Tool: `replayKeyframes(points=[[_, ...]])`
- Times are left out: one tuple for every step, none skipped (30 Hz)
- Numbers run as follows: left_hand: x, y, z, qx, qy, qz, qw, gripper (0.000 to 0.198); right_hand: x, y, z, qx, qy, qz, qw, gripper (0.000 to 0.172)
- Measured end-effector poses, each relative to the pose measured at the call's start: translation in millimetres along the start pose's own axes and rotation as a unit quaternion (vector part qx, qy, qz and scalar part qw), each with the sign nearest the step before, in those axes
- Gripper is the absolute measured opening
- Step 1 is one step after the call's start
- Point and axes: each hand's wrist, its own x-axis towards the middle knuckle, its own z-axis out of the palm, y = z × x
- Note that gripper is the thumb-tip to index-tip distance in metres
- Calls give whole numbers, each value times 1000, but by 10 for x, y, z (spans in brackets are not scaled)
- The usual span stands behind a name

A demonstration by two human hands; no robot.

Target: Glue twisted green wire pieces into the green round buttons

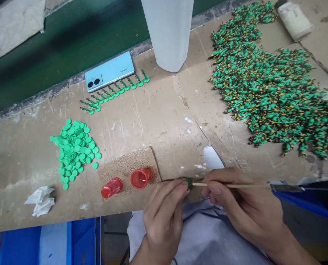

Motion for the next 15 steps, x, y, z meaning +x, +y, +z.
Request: replayKeyframes(points=[[4,1,1,2,1,5,1000,34,-8,-22,3,-8,-3,0,1000,11],[9,2,1,6,0,6,1000,33,-21,-43,5,-18,-6,4,1000,11],[13,3,0,10,1,6,1000,32,-40,-62,8,-24,-8,14,1000,12],[17,3,-2,13,0,4,1000,31,-64,-78,12,-26,-10,29,999,14],[19,3,-7,15,-3,2,1000,31,-92,-89,20,-23,-7,45,999,16],[18,2,-15,16,-6,0,1000,31,-122,-97,31,-16,-3,61,998,18],[16,0,-27,15,-12,-1,1000,32,-149,-102,43,-7,3,72,997,20],[12,-2,-41,12,-22,-2,1000,32,-171,-107,56,4,10,80,997,22],[8,-4,-57,8,-32,-4,999,32,-183,-112,68,15,13,86,996,24],[6,-6,-71,4,-43,-7,999,31,-185,-119,75,24,17,93,995,26],[5,-8,-83,2,-55,-11,998,30,-177,-128,78,31,17,100,994,28],[6,-8,-89,-1,-65,-15,998,28,-162,-136,77,36,14,104,994,29],[8,-6,-88,-1,-71,-18,997,26,-144,-142,74,37,4,107,994,29],[11,-1,-80,1,-68,-17,998,23,-130,-143,70,31,-8,110,993,28],[11,7,-64,6,-56,-17,998,19,-126,-136,68,21,-22,110,993,27]])
